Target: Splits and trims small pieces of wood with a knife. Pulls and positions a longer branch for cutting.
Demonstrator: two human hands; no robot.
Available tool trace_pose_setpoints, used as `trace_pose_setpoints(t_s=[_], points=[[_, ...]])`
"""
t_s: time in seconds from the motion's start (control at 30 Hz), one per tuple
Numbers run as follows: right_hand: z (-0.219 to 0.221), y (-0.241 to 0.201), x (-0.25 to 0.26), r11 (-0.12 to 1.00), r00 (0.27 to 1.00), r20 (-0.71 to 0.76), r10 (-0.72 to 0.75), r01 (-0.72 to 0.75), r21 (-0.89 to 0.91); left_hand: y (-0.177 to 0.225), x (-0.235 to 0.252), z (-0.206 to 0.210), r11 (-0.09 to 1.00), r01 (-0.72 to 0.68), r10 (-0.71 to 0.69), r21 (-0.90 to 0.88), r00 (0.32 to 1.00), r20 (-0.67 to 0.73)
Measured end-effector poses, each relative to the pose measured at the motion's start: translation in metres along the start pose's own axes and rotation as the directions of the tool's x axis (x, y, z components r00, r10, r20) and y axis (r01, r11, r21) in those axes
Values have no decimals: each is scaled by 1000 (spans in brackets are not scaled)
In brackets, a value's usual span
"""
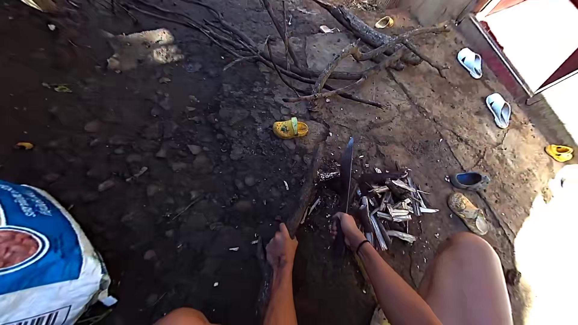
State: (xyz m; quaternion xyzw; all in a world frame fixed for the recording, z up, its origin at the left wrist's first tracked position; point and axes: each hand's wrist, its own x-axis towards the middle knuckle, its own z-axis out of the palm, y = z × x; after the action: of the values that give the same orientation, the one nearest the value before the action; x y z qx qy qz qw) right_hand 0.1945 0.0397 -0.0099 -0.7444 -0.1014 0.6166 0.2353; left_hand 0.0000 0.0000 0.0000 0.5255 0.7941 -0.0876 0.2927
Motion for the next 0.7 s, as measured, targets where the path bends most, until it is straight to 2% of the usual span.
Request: trace_pose_setpoints(t_s=[0.07, 0.23, 0.33, 0.4, 0.43, 0.5, 0.6, 0.67, 0.7], points=[[6, 0, -8, 992, 1000, 0, 19, -18, 123, 1, 0, -1, 1000, 0, 0, 12, 1000, -3], [0, -3, -35, 977, 999, -34, -30, 37, 210, 2, 1, 0, 1000, -1, 2, 24, 999, -33], [-11, -6, -73, 969, 998, -37, -42, 50, 240, 0, 2, 6, 1000, -10, 11, 18, 997, -76], [-25, -18, -112, 969, 999, 40, 15, -24, 247, 0, 4, 7, 1000, -5, 7, 20, 997, -82], [-35, -28, -134, 964, 990, 123, 63, -92, 249, 0, 5, 6, 1000, 1, 1, 19, 997, -77], [-62, -52, -175, 941, 930, 339, 144, -235, 244, 0, 6, 8, 1000, 4, -2, 26, 997, -81], [-110, -81, -204, 886, 736, 669, 99, -371, 277, -4, 10, 11, 1000, -3, 5, 27, 995, -103], [-132, -88, -200, 856, 646, 763, 22, -406, 320, -8, 10, 13, 1000, -11, 11, -2, 994, -110], [-138, -87, -196, 850, 644, 765, -8, -399, 345, -11, 10, 15, 1000, -19, 17, -20, 993, -115]])
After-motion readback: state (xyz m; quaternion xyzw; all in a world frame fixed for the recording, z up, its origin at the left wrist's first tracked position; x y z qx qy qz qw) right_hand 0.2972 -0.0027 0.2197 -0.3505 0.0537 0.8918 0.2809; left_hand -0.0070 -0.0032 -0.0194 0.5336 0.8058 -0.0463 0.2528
